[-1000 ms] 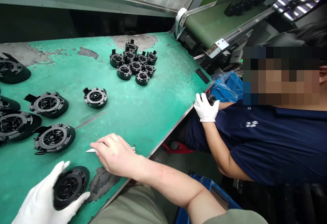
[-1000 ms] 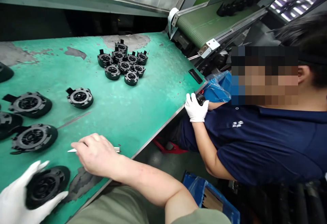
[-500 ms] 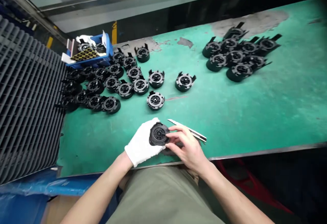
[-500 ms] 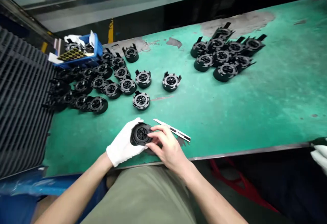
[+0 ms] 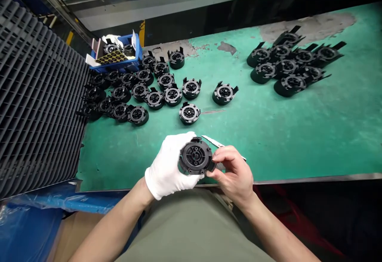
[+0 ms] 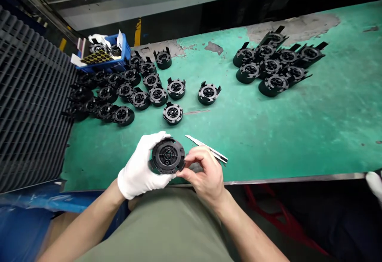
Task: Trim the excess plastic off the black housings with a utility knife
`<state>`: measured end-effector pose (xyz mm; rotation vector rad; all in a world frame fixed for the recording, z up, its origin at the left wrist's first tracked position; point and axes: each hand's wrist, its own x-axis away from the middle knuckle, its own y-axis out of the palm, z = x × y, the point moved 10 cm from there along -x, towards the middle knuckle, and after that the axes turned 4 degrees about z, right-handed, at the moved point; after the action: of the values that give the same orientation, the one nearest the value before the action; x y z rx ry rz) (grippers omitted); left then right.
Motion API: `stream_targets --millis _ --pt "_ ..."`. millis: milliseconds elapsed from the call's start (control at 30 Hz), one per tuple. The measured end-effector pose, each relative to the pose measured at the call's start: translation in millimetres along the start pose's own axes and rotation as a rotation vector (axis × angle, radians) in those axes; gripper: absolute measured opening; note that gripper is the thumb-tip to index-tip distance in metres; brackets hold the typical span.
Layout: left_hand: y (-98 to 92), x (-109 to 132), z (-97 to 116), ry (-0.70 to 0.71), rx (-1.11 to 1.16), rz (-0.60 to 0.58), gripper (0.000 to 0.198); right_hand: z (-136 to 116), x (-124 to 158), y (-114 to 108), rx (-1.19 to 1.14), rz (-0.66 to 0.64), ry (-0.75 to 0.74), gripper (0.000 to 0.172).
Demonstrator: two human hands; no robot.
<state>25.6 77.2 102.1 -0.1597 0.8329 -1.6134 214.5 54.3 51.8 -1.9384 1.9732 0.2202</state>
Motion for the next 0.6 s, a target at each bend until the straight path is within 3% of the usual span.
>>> stream_targets --millis 200,333,467,600 --pt "-5.2 4.9 0.5 0.016 0.006 0.035 0.080 -10.9 -6.3 1.3 0.014 -0.009 -0.034 0.031" --pt "0.9 15.2 -12.6 -0.002 0.060 0.051 0.099 -28.7 -12.3 1.8 0.077 0.011 -0.120 0.031" --pt "15.7 23.1 -38.1 -0.187 0.315 0.002 0.112 -42.0 -17.4 1.2 0.139 0.027 -0.167 0.029" --pt "30.7 27.8 -46.2 -0.304 0.597 -0.094 0.113 -52.5 -20.3 3.3 0.148 0.005 -0.199 0.032"
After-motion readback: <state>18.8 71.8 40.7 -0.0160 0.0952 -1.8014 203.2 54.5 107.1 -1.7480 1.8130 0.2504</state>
